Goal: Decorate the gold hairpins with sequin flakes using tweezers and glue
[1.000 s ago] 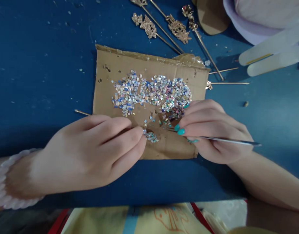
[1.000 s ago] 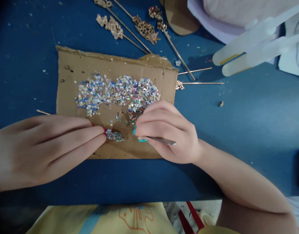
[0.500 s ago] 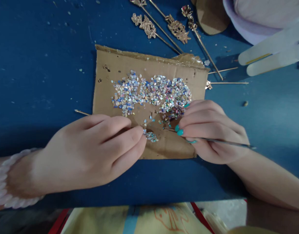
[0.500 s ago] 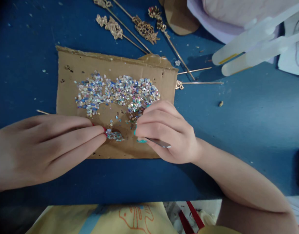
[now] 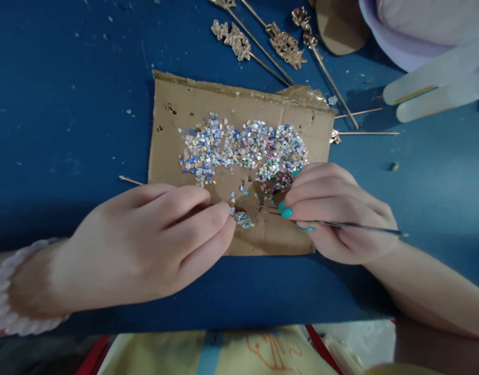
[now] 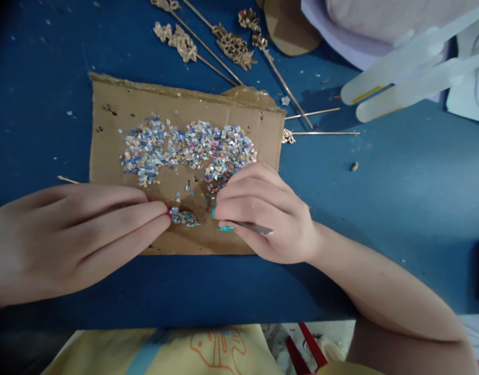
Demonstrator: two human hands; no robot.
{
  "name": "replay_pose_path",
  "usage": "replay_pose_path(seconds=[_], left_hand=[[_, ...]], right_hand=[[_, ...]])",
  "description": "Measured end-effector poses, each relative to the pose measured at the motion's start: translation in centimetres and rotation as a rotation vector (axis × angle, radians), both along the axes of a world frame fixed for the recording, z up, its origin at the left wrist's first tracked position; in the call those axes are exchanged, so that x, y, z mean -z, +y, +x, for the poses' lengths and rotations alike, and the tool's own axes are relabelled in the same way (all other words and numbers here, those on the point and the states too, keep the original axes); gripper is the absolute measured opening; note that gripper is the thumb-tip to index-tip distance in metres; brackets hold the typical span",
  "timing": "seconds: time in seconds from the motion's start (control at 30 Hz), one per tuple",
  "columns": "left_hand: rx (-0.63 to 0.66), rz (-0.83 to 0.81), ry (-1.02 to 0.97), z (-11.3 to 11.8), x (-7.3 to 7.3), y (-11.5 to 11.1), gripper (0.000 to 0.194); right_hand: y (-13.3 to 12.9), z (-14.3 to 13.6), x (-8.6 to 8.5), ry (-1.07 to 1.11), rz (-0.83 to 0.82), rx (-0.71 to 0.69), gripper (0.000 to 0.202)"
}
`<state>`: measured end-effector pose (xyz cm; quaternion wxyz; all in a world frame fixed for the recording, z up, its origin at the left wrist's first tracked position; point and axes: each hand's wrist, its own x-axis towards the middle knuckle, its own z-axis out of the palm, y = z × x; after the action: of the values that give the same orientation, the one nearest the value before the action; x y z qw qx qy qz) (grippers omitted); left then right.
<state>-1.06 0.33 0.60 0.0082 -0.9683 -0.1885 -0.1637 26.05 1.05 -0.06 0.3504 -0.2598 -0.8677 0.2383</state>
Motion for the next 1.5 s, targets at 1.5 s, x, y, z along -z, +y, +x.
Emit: replay_pose_path(seconds=[1.5], left_hand=[[-0.008, 0.014, -0.002, -0.10, 0.05, 0.05, 0.026]], right_hand=[[-0.30, -0.10, -0.29, -0.018, 0.064, 0.033, 0.005]])
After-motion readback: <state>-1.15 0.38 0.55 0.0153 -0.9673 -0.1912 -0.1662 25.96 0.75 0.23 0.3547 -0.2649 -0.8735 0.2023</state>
